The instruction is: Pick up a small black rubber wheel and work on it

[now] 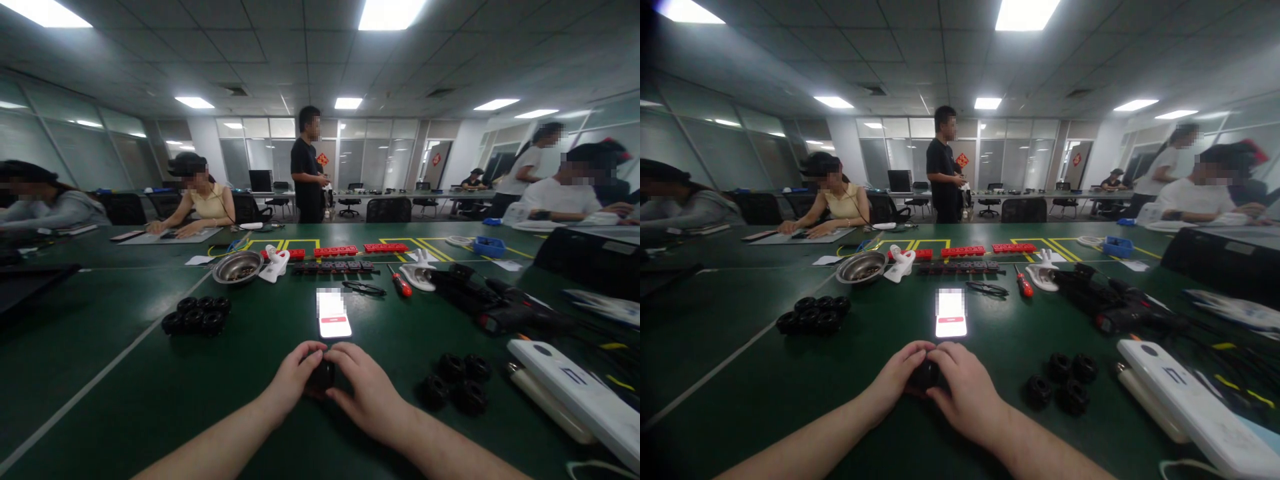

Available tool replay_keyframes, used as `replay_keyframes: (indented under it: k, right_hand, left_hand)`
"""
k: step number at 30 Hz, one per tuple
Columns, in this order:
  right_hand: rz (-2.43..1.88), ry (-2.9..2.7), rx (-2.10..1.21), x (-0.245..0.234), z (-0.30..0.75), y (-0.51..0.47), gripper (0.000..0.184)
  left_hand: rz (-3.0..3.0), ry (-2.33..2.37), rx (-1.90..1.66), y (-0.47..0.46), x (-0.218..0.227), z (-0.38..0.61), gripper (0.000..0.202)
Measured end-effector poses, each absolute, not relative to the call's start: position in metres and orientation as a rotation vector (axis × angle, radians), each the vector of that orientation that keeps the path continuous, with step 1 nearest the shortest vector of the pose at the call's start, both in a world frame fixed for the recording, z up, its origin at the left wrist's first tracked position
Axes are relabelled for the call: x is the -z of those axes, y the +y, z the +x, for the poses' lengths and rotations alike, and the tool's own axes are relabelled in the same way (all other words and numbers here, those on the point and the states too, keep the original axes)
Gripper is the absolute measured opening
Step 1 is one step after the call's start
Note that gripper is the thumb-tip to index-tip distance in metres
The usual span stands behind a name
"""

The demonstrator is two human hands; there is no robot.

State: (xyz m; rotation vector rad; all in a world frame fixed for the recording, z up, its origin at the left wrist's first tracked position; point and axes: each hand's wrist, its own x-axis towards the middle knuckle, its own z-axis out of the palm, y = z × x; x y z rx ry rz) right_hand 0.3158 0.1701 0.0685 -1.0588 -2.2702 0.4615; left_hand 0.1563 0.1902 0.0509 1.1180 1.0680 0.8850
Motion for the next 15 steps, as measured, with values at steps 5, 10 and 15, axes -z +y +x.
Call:
replay_keyframes:
  k: [5, 10, 15]
  right_hand:
    - [-1.227, -2.228, -0.482, -0.0658, 0.3171, 0.1722, 0.038]
    - [-1.299, -2.262, -0.504, -0.0622, 0.3167, 0.1763, 0.019]
    - [-1.133, -2.263, -0.472, -0.0614, 0.3149, 0.1753, 0.040]
  left_hand:
    - [1.063, 1.087, -0.942, 0.1880, -0.0532, 0.1569, 0.032]
    - [1.107, 1.103, -0.884, 0.1865, -0.0577, 0.1558, 0.037]
    - [1.110, 1.092, -0.875, 0.1903, -0.0513, 0.1547, 0.036]
